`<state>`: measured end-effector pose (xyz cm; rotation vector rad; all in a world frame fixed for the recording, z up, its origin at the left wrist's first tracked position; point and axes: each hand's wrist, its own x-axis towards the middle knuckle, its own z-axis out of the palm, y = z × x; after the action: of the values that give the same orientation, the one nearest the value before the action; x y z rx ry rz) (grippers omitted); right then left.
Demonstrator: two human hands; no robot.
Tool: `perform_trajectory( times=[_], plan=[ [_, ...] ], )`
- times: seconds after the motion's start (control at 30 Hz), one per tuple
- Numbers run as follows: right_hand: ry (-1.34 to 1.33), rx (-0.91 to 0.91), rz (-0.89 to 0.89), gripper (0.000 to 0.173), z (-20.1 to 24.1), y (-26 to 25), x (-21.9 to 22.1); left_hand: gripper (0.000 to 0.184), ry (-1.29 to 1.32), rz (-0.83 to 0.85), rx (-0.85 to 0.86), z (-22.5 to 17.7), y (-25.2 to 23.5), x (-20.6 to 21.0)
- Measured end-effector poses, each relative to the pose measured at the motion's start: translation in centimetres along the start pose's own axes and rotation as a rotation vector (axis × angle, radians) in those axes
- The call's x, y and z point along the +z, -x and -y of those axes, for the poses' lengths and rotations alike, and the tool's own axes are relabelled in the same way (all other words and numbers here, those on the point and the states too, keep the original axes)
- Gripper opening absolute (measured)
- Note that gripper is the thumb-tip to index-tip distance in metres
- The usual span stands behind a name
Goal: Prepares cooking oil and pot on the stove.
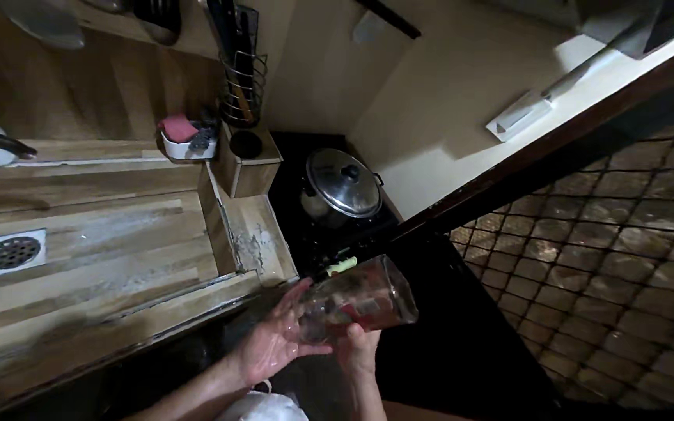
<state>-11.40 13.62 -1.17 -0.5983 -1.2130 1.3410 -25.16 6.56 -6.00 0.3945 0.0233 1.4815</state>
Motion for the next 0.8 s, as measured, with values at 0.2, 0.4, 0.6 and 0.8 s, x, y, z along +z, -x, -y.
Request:
perform_trajectory(
  times=[0.2,0.4,0.6,0.8],
  plan=[
    [-0.233,0.253,0.189,0.072,-5.7,-3.5,0.5,0.075,-0.488,-0.301,0.235,-4.4,-2.3,-1.8],
    [0.143,0.649,0.745,0.055,-7.1,-11.1,-1.4,0.092,-0.952,-0.700,0.459,-9.0,-6.0,0.3],
    [0.275,0.760,1.168,0.052,-7.2,-18.3,-9.5,0.084,-1.764,-1.119,0.310,-10.7,-11.0,1.4],
    [0.376,0.764,1.260,0.054,-7.7,-23.4,-15.8,0.101,-2.024,-1.258,0.104,-11.1,-15.4,-0.3]
  ],
)
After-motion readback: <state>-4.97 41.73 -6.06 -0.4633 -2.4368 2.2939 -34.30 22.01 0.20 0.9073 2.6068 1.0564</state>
